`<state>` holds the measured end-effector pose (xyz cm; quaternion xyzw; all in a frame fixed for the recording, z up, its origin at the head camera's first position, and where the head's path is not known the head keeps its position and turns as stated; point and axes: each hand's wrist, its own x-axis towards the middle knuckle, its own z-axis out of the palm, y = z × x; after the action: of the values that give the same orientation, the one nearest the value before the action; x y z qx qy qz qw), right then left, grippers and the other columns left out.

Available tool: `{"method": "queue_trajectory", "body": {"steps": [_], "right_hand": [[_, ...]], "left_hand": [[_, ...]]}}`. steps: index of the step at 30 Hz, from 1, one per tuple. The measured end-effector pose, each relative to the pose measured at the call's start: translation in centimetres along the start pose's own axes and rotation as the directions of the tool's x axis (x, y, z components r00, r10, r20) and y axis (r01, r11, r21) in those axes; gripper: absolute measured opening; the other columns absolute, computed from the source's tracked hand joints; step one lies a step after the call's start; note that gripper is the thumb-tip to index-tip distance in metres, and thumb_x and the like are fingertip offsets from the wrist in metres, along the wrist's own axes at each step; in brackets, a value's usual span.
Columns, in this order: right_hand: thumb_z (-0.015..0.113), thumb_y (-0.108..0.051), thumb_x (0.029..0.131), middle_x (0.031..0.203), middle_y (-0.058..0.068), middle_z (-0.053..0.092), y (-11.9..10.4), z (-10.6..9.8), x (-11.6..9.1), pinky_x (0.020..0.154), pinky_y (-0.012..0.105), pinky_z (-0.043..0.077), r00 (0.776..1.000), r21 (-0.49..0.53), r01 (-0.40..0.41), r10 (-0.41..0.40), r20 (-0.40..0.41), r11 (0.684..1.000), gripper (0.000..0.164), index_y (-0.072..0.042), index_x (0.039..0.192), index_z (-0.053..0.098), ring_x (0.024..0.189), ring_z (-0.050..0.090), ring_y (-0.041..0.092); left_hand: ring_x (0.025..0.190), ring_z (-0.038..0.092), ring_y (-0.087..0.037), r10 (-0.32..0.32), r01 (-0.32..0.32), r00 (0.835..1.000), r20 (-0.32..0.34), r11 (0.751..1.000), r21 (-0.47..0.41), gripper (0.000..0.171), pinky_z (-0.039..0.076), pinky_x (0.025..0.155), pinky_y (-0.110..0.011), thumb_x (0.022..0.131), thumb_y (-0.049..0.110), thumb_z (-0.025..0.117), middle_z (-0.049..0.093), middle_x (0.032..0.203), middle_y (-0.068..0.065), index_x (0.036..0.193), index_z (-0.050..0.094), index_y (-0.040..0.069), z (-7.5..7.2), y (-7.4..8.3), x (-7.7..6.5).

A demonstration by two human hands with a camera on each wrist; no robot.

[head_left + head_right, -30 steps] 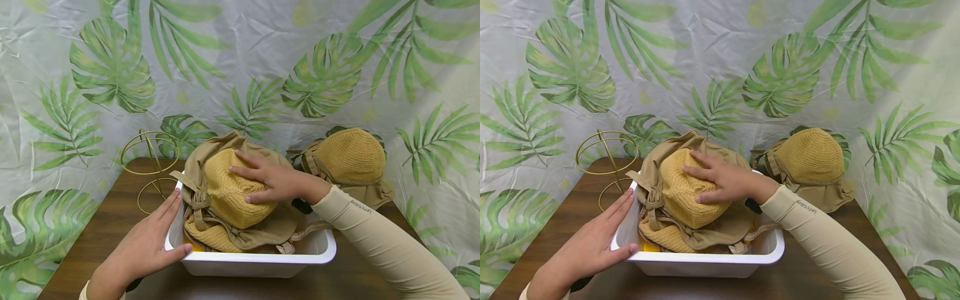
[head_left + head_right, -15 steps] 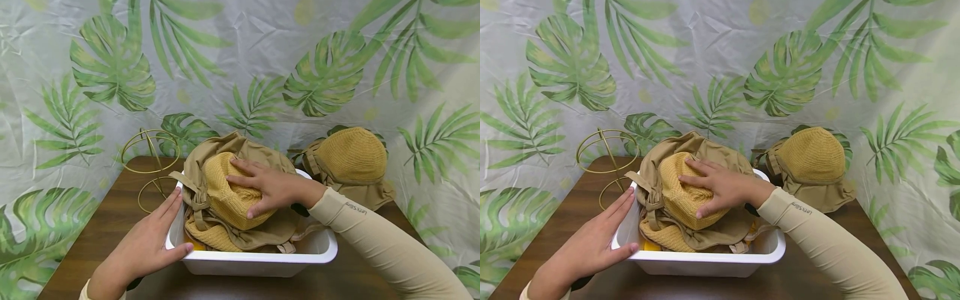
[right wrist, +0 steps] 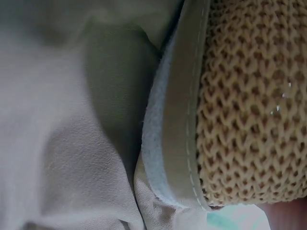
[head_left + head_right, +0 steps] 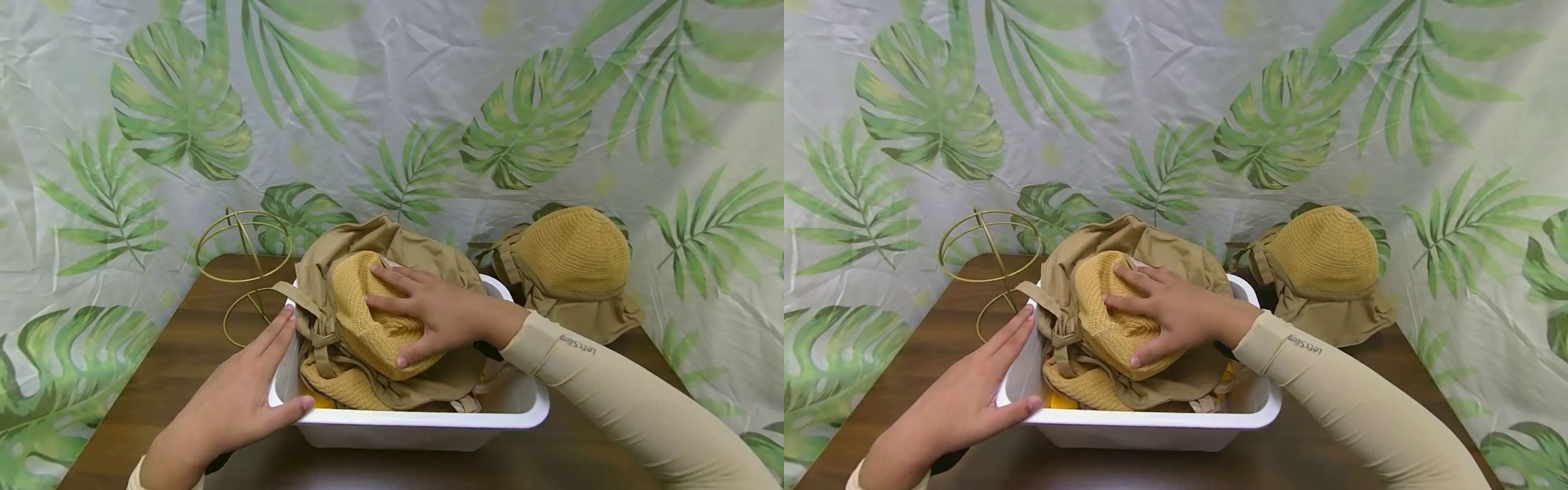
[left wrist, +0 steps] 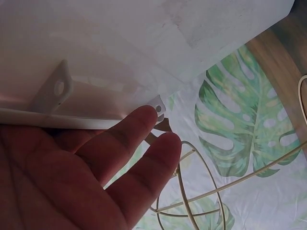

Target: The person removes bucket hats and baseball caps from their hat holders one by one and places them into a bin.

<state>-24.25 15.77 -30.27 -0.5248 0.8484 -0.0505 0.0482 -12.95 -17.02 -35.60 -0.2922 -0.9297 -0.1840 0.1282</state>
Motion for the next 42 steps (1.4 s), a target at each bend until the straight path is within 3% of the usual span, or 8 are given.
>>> {"method": "queue_trajectory", "body": {"steps": [9,18,25,33,42], "right_hand": [[0.055,-0.076,0.083,0.166,0.007,-0.006,-0.6,0.6,-0.1,0.115,0.062,0.014,0.999,-0.069,0.005,-0.002,0.035,0.998,0.094,-0.027,0.158,0.027,0.148,0.005,0.043],[0.055,-0.075,0.084,0.166,0.008,0.001,-1.1,0.9,-0.2,0.115,0.061,0.015,0.999,-0.074,0.013,-0.009,0.054,0.997,0.091,-0.028,0.158,0.029,0.149,0.005,0.042],[0.053,-0.075,0.085,0.167,0.006,0.003,-1.5,1.4,-0.2,0.112,0.065,0.017,0.987,-0.024,0.027,-0.023,0.157,0.999,0.092,-0.028,0.159,0.026,0.149,0.005,0.04],[0.054,-0.078,0.083,0.167,0.005,0.001,-1.2,1.8,0.5,0.113,0.064,0.016,0.979,-0.025,-0.003,0.008,0.202,1.0,0.095,-0.028,0.159,0.027,0.15,0.0,0.037],[0.055,-0.077,0.082,0.167,0.003,-0.001,-1.6,2.2,1.0,0.11,0.068,0.015,0.945,0.025,-0.061,0.049,0.324,0.998,0.093,-0.03,0.158,0.027,0.15,-0.002,0.037]], "left_hand": [[0.138,0.04,-0.034,0.005,-0.005,1.0,-0.005,1.0,-0.002,0.098,0.045,0.101,-0.048,0.084,0.056,0.069,0.024,0.161,-0.016,0.148,0.036,-0.01,0.0,-0.1,0.1],[0.138,0.041,-0.034,0.001,-0.001,1.0,0.002,1.0,-0.008,0.098,0.045,0.1,-0.048,0.085,0.057,0.068,0.024,0.162,-0.015,0.149,0.035,-0.009,0.0,0.0,0.2],[0.137,0.041,-0.035,-0.005,0.005,1.0,0.007,1.0,-0.015,0.098,0.047,0.098,-0.049,0.085,0.057,0.068,0.023,0.162,-0.016,0.15,0.034,-0.008,0.1,0.1,0.1],[0.137,0.042,-0.035,-0.007,0.008,1.0,0.01,1.0,-0.015,0.098,0.048,0.097,-0.049,0.085,0.057,0.067,0.023,0.162,-0.016,0.15,0.033,-0.008,-0.1,0.2,0.2],[0.137,0.041,-0.034,-0.005,0.005,1.0,0.008,1.0,-0.007,0.098,0.047,0.097,-0.048,0.085,0.056,0.067,0.023,0.162,-0.015,0.15,0.033,-0.008,0.1,0.0,0.1]]}}
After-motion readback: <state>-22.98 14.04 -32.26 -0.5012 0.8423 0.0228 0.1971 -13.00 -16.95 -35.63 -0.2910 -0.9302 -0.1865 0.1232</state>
